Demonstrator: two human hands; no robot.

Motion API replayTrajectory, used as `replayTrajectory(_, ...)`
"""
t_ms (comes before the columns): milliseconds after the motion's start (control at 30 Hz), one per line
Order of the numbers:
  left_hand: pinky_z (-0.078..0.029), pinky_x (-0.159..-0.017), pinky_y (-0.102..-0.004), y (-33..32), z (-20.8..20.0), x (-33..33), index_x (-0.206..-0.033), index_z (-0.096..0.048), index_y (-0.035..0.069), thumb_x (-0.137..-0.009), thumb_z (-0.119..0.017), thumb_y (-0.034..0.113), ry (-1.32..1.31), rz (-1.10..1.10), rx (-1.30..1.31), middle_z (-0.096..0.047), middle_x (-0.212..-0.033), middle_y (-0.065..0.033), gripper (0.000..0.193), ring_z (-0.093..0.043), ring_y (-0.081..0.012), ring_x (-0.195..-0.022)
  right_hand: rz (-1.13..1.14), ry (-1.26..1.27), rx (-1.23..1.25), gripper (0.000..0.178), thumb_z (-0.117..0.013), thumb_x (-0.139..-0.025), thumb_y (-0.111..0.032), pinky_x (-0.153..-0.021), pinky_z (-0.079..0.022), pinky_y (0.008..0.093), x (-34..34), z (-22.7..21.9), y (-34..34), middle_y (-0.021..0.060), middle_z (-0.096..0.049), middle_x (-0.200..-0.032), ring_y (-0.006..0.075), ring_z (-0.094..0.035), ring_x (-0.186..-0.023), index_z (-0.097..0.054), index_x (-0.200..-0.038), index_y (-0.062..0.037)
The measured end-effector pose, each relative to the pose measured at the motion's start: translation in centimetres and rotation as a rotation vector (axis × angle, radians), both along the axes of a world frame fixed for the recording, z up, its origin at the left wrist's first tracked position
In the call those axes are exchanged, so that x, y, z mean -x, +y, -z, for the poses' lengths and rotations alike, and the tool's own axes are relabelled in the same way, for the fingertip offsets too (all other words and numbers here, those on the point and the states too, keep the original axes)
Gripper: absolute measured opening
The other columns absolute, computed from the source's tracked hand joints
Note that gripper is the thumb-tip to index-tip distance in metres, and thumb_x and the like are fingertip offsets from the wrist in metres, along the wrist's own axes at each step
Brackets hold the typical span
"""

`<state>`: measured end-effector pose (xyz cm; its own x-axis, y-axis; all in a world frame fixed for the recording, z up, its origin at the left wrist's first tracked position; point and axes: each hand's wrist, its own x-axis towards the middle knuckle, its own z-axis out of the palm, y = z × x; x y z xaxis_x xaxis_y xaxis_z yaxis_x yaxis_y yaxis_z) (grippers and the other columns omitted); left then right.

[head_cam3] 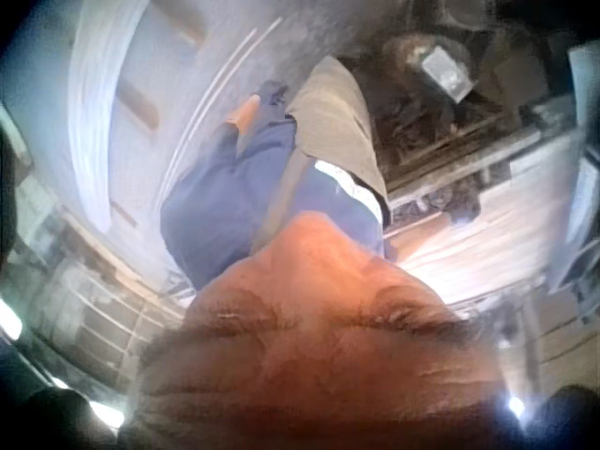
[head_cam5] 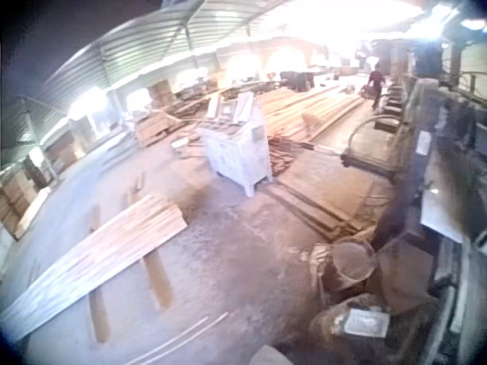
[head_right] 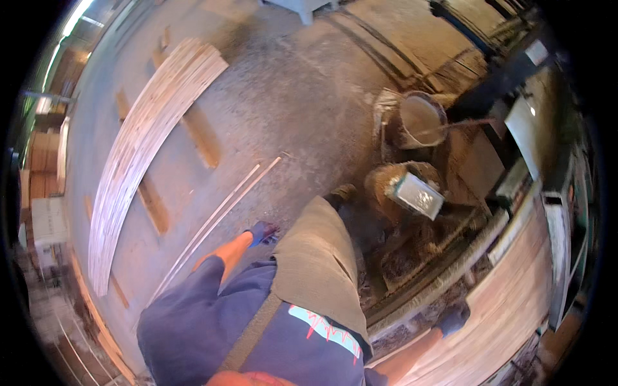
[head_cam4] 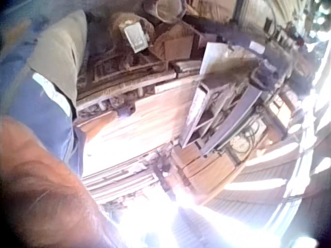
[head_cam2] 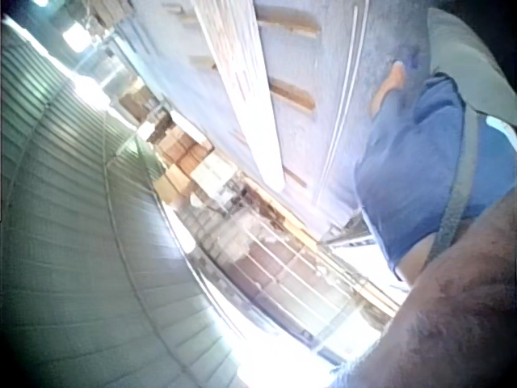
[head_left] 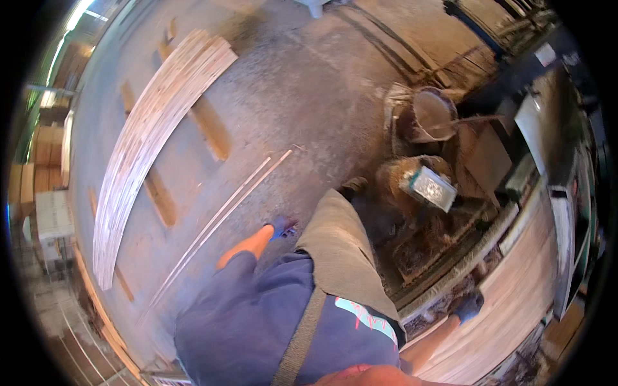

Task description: The person applies a white substance to long wooden planks using a brush and container. They repeatedly dip the brush into the container and spread the substance along the length of the planks. The person also stacks the treated planks and uses a measuring tape on the wood.

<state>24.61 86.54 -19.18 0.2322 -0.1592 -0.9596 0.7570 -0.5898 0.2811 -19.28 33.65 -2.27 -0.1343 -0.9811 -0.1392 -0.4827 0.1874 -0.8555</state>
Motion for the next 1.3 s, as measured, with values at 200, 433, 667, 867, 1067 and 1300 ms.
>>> replayTrajectory(200, -0.046, -0.047, -0.037, 3.1, 2.1, -1.7, -0.102, -0.063, 0.004, -0.094, -0.057, 0.033, 0.049, 0.005, 0.064, -0.065, -0.075, -0.0136, 0.031, -0.062, -0.0225, -0.06, -0.096, 0.418, 0.189, 0.019, -0.063, -0.086, -0.015, -0.078, -0.052, 0.033, -1.4, -3.3, 9.2, 0.0074, -0.069, -0.092, 0.0186, -0.064, -0.083, -0.065, -0.104, -0.0078)
replayTrajectory(433, -0.045, -0.052, -0.0347, -2.6, 8.0, -10.3, -0.109, -0.061, 0.008, -0.093, -0.056, 0.041, 0.073, 0.258, 0.098, -0.065, -0.081, -0.0105, 0.037, -0.06, -0.0222, -0.063, 0.215, 0.661, -0.129, 0.022, -0.065, -0.085, -0.032, -0.069, -0.05, 0.0439, 1.0, -3.6, 19.7, 0.0144, -0.068, -0.084, 0.0342, -0.066, -0.08, -0.061, -0.092, -0.0114)
replayTrajectory(667, -0.048, -0.075, -0.0414, -10.5, 7.7, -19.8, -0.123, -0.054, 0.015, -0.091, -0.051, 0.052, 0.229, 0.326, 0.278, -0.064, -0.112, -0.0113, 0.048, -0.062, -0.0275, -0.09, 0.422, 0.9, -0.318, 0.025, -0.065, -0.084, -0.035, -0.071, -0.05, 0.0458, 4.4, -5.4, 32.5, 0.0141, -0.069, -0.085, 0.0353, -0.066, -0.082, -0.059, -0.092, -0.0125)
replayTrajectory(867, -0.047, -0.078, -0.0433, -16.6, 7.6, -20.5, -0.131, -0.049, 0.015, -0.092, -0.048, 0.053, 0.235, 0.521, 0.193, -0.057, -0.128, -0.0128, 0.055, -0.062, -0.0291, -0.095, 0.538, 0.987, -0.428, 0.027, -0.06, -0.086, -0.04, -0.072, -0.05, 0.0488, 5.8, -2.7, 31.8, 0.0154, -0.068, -0.088, 0.038, -0.065, -0.084, -0.058, -0.092, -0.0134)
replayTrajectory(1067, -0.047, -0.069, -0.0403, -16.7, 5.3, -19.1, -0.124, -0.051, 0.018, -0.093, -0.046, 0.054, 0.182, 0.594, 0.086, -0.063, -0.118, -0.0104, 0.049, -0.062, -0.0281, -0.086, 0.555, 0.918, -0.249, 0.026, -0.059, -0.086, -0.04, -0.069, -0.05, 0.05, 4.7, -1.3, 26.4, 0.0169, -0.068, -0.086, 0.0397, -0.065, -0.081, -0.058, -0.09, -0.0139)
replayTrajectory(1300, -0.05, -0.073, -0.0416, -16.1, 5.1, -19.9, -0.123, -0.053, 0.019, -0.093, -0.047, 0.055, 0.226, 0.669, 0.029, -0.063, -0.121, -0.009, 0.047, -0.063, -0.0278, -0.09, 0.505, 0.813, -0.148, 0.023, -0.06, -0.085, -0.038, -0.069, -0.049, 0.0494, 2.8, -1.1, 20.0, 0.0167, -0.069, -0.084, 0.0385, -0.066, -0.082, -0.06, -0.092, -0.0157)
